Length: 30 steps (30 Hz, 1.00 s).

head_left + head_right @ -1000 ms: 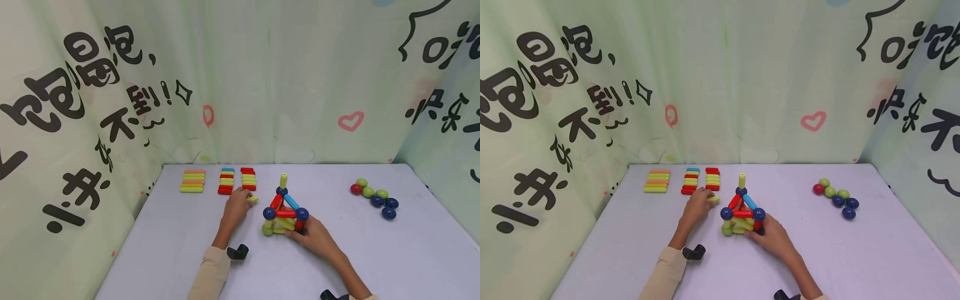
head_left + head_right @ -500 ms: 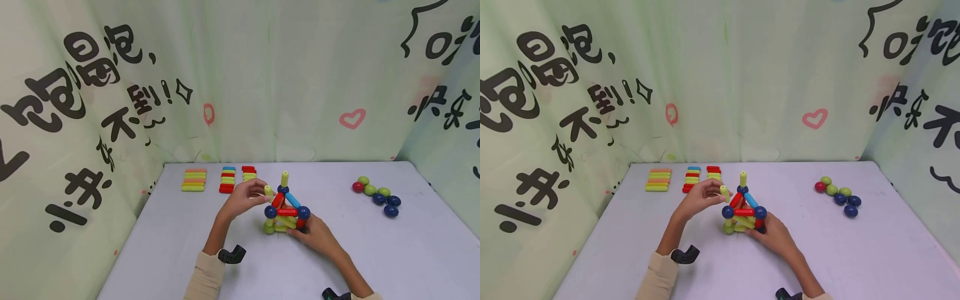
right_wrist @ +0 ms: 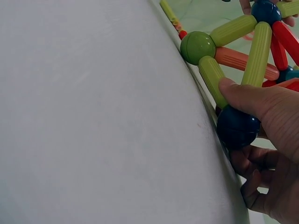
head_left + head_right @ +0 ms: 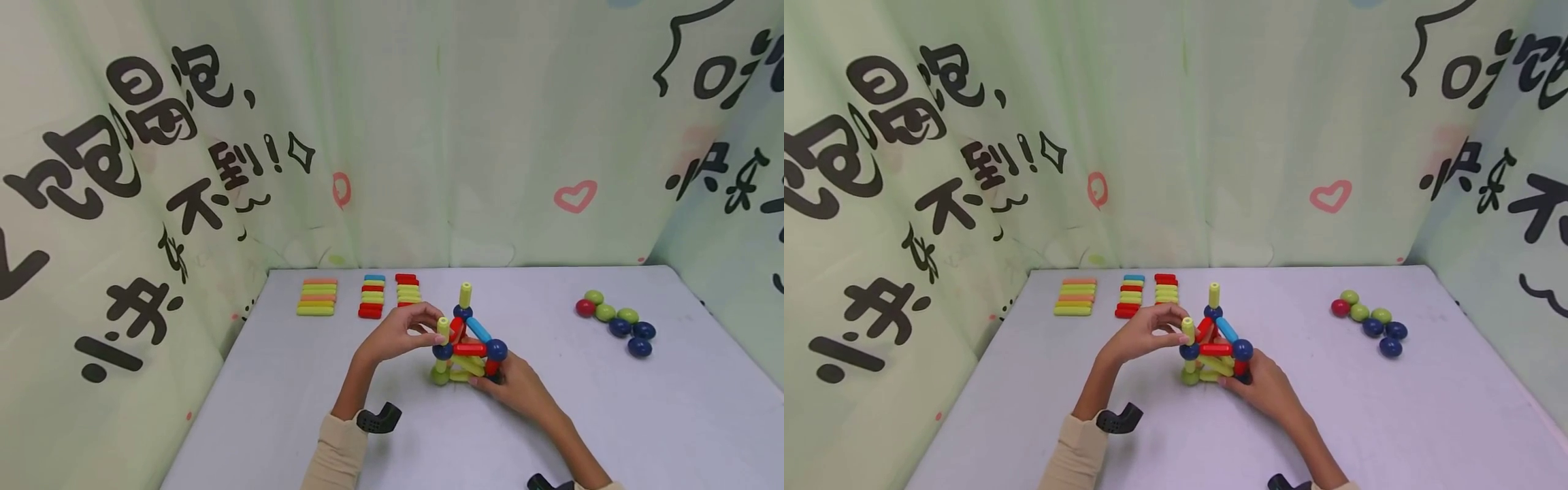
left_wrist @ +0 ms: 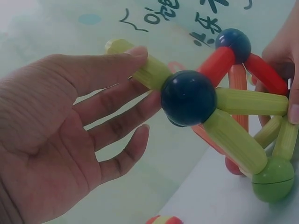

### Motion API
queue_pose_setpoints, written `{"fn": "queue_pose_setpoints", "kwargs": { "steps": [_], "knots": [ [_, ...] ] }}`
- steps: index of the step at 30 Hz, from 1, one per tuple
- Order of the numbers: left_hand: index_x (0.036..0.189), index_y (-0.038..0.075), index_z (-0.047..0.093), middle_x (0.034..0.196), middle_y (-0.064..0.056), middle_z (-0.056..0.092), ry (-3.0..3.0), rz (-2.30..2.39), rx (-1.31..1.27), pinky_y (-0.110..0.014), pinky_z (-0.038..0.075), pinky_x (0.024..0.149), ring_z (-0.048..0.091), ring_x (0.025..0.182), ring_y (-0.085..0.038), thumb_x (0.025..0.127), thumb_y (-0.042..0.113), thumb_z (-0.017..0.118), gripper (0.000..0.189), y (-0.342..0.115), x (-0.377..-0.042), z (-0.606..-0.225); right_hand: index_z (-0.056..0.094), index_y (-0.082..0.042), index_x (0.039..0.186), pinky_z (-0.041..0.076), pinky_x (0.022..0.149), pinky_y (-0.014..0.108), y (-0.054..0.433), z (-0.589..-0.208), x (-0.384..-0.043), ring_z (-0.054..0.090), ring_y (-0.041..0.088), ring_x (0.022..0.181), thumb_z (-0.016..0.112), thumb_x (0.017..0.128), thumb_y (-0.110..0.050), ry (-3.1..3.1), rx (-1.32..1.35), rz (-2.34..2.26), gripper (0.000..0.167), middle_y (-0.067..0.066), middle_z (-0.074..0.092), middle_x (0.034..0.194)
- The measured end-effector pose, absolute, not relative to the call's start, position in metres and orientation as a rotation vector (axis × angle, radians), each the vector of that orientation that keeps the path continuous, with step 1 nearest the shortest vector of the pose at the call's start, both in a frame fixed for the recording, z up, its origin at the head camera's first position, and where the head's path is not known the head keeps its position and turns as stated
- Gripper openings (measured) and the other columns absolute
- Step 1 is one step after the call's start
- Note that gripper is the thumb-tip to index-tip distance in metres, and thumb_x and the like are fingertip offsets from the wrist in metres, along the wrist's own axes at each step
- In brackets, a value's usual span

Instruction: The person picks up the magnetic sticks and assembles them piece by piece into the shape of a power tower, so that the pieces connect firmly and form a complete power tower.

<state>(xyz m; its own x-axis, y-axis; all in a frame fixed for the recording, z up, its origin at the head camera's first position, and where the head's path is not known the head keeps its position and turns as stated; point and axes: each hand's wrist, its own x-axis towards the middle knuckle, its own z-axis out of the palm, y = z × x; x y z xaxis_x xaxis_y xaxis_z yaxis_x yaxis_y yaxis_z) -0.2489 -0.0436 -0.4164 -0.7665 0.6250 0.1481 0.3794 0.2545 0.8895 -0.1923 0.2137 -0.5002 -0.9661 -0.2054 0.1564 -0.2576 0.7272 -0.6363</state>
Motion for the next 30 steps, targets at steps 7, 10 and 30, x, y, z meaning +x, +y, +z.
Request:
{"fn": "queue_pose_setpoints", "kwargs": {
  "steps": [7, 10, 30],
  "knots": [
    [0.119, 0.01, 0.061, 0.113, -0.008, 0.067, 2.282, 1.602, 0.904, -0.039, 0.054, 0.093, 0.066, 0.103, -0.016, 0.096, 0.024, 0.063, 0.027, -0.049, -0.259, -0.424, 0.053, 0.001, 0.131, 0.052, 0.093, 0.054, 0.212, -0.504, -0.193, 0.065, 0.028, 0.102, 0.083, 0.077, -0.031, -2.781, 0.38, 1.106, 0.069, 0.018, 0.067, 0.119],
    [0.116, 0.011, 0.063, 0.106, -0.007, 0.069, 2.45, 1.644, 0.711, -0.039, 0.055, 0.091, 0.066, 0.097, -0.017, 0.099, 0.029, 0.057, 0.025, -0.057, -0.268, -0.436, 0.052, 0.002, 0.131, 0.051, 0.093, 0.054, 0.211, -0.504, -0.192, 0.063, 0.03, 0.104, 0.083, 0.077, -0.027, -2.752, 0.378, 1.156, 0.069, 0.018, 0.067, 0.117],
    [0.12, 0.015, 0.065, 0.118, -0.013, 0.047, 3.089, 0.946, -0.207, -0.036, 0.057, 0.082, 0.047, 0.112, -0.025, 0.085, 0.014, 0.076, 0.037, -0.093, -0.287, -0.498, 0.06, -0.007, 0.109, 0.049, 0.079, 0.032, 0.209, -0.503, -0.191, 0.054, 0.017, 0.089, 0.085, 0.074, -0.022, -2.771, 0.294, 1.216, 0.046, 0.001, 0.064, 0.093]
  ]
}}
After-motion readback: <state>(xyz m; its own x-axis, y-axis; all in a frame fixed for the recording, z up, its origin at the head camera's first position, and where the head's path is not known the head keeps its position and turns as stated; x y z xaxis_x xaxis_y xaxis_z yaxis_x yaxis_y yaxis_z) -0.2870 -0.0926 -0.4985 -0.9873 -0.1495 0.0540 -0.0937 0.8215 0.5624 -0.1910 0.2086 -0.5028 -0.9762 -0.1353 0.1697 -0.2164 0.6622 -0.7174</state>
